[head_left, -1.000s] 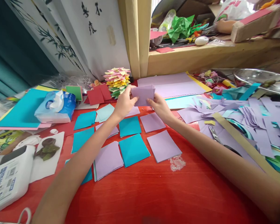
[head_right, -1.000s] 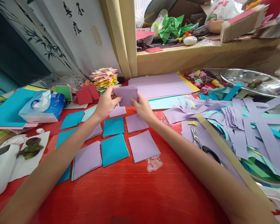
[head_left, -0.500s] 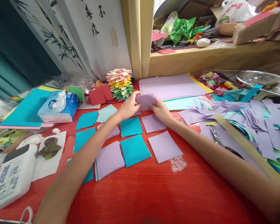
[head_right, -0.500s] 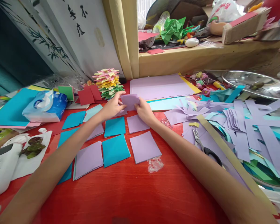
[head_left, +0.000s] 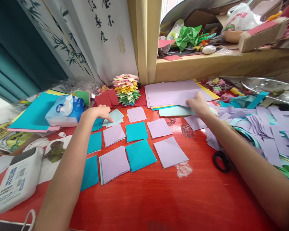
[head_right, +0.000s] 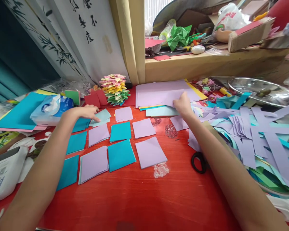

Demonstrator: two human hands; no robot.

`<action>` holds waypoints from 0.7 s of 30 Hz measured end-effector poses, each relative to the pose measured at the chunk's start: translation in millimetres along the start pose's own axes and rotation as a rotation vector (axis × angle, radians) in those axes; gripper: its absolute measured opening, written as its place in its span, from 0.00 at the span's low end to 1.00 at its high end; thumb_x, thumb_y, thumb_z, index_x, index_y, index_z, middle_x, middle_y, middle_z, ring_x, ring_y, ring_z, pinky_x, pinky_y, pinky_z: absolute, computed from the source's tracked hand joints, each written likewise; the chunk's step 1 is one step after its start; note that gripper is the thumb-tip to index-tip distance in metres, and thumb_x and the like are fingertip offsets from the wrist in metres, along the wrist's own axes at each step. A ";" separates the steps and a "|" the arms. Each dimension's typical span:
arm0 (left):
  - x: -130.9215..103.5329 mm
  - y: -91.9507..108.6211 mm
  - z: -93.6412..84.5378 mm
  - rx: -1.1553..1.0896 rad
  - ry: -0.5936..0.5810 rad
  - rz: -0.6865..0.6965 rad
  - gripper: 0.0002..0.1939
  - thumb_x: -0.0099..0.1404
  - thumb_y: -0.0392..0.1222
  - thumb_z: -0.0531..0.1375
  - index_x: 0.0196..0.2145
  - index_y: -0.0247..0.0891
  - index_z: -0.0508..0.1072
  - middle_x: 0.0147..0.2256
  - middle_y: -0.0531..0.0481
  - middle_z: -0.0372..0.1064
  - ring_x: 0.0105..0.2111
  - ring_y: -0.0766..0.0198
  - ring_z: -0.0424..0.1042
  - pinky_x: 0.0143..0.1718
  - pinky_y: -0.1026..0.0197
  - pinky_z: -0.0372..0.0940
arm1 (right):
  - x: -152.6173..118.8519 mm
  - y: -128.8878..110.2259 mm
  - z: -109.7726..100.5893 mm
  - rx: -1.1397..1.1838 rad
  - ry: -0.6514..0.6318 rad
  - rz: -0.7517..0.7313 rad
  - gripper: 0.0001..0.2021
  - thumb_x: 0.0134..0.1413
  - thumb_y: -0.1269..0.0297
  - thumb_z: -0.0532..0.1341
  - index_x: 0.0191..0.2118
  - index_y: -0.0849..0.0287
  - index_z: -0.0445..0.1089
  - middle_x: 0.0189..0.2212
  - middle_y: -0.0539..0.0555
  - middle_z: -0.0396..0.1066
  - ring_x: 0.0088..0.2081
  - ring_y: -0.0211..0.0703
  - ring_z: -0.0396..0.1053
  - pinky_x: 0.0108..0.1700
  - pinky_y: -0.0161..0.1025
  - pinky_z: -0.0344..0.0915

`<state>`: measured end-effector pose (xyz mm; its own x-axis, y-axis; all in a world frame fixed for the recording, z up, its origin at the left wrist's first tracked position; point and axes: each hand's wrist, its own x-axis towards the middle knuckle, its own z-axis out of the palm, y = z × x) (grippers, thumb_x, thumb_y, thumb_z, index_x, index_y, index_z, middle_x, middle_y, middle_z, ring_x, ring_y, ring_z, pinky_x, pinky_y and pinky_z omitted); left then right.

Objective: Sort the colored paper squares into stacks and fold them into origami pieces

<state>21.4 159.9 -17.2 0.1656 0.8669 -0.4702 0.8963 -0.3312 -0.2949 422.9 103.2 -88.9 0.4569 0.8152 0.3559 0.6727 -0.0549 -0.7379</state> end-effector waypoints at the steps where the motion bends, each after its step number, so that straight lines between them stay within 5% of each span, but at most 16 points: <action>1: 1.6 0.1 1.0 0.003 0.000 -0.010 0.43 0.48 0.58 0.58 0.56 0.27 0.59 0.56 0.30 0.54 0.55 0.41 0.53 0.48 0.52 0.57 | -2.7 1.0 0.0 -0.071 -0.020 0.042 0.20 0.39 0.71 0.59 0.43 0.62 0.62 0.36 0.63 0.68 0.41 0.58 0.67 0.41 0.55 0.63; 4: 0.0 0.8 0.1 -0.021 0.001 -0.018 0.41 0.47 0.58 0.59 0.54 0.29 0.62 0.55 0.31 0.55 0.54 0.40 0.53 0.48 0.51 0.57 | -9.9 -3.3 2.8 -0.210 -0.055 0.069 0.28 0.38 0.72 0.62 0.50 0.67 0.58 0.43 0.68 0.65 0.47 0.60 0.63 0.48 0.54 0.59; 9: -3.5 -3.1 1.7 -0.130 0.037 0.036 0.37 0.46 0.57 0.59 0.50 0.31 0.65 0.52 0.32 0.59 0.51 0.42 0.59 0.44 0.52 0.59 | -16.4 -9.5 7.5 -0.292 0.069 -0.015 0.41 0.36 0.70 0.65 0.58 0.70 0.46 0.53 0.75 0.51 0.56 0.66 0.49 0.54 0.61 0.47; 15: -1.3 -9.1 4.0 -0.254 0.095 0.120 0.26 0.45 0.54 0.60 0.41 0.38 0.69 0.46 0.40 0.68 0.43 0.48 0.67 0.39 0.56 0.60 | -24.2 -26.6 1.4 -0.208 0.184 -0.233 0.40 0.42 0.63 0.63 0.60 0.64 0.43 0.58 0.71 0.40 0.61 0.63 0.38 0.56 0.63 0.42; 18: -14.6 -7.9 -7.9 -0.334 0.250 0.141 0.17 0.46 0.51 0.60 0.32 0.38 0.69 0.38 0.43 0.70 0.39 0.50 0.69 0.35 0.59 0.61 | -28.0 -52.3 0.9 0.014 0.126 -0.324 0.35 0.45 0.65 0.61 0.59 0.60 0.47 0.57 0.68 0.47 0.59 0.58 0.46 0.56 0.59 0.49; 21: -40.3 4.0 -27.4 -0.537 0.436 0.228 0.13 0.49 0.47 0.61 0.31 0.38 0.67 0.34 0.47 0.69 0.34 0.55 0.69 0.32 0.60 0.62 | -39.9 -84.9 5.6 0.417 -0.151 -0.267 0.23 0.48 0.63 0.60 0.52 0.57 0.58 0.46 0.61 0.64 0.48 0.49 0.64 0.50 0.53 0.62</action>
<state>29.6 133.8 23.3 0.4210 0.9048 -0.0638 0.8795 -0.3899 0.2729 344.3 78.6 -43.8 0.1909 0.8454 0.4988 0.4514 0.3757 -0.8094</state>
